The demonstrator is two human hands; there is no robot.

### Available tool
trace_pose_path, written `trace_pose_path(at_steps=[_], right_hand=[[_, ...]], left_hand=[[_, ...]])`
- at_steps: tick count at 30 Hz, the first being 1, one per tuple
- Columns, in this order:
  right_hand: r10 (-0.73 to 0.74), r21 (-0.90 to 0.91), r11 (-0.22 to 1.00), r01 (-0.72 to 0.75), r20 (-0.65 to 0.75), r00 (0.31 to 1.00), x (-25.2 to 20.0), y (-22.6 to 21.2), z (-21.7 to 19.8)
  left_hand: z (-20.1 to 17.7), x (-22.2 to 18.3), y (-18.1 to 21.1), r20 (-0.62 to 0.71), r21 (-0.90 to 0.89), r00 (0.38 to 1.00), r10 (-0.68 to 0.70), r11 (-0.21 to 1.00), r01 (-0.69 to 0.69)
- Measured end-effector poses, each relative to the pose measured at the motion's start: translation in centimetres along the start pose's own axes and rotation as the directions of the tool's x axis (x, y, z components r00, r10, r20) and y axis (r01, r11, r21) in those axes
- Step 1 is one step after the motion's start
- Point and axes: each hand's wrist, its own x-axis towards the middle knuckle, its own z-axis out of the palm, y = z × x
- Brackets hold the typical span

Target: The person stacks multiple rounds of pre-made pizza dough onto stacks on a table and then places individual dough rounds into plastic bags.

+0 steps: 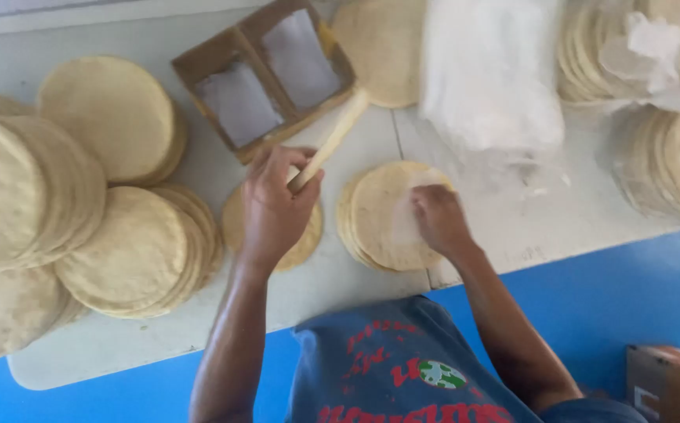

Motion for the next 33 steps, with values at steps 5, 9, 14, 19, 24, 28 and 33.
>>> trace_pose_path(at_steps=[5, 9, 14, 19, 24, 28, 33], right_hand=[[0.185, 0.284, 0.95, -0.132, -0.17, 0.968, -6.2, 3.9, -0.8], [0.699, 0.764, 0.524, -0.376, -0.134, 0.703, -8.5, 8.1, -2.8], [0.634, 0.715, 0.563, -0.414, -0.053, 0.771, -8.5, 10.5, 0.8], [0.567, 0.723, 0.534, -0.439, 0.08, 0.82, -7.0, 8.5, 4.7], [0.591, 0.56, 0.688, -0.462, -0.061, 0.805, -8.4, 12.5, 7.8], [0.199, 0.106, 0.98, -0.17, -0.4, 0.895, 2.9, 1.9, 2.8], [-0.202, 0.271, 0.93, 0.248, -0.189, 0.961, 19.8, -10.2, 10.0]], left_hand=[[10.3, -4.9, 5.3, 0.224, 0.139, 0.967, 0.121, 0.978, -0.155], [17.3, -11.6, 5.1, 0.494, 0.274, 0.868, 0.055, 0.938, -0.215], [21.1, -14.0, -4.2, 0.077, 0.364, 0.939, -0.335, 0.886, 0.286], [23.4, -14.1, -8.5, -0.053, -0.005, 0.608, -0.792, 0.609, 0.793], [22.7, -14.1, -9.2, 0.009, -0.064, 0.546, -0.838, 0.544, 0.837], [17.3, -13.0, -12.7, -0.023, -0.08, 0.648, -0.762, 0.647, 0.758], [7.7, -11.0, -18.5, -0.024, 0.379, 0.788, -0.616, 0.724, 0.577]])
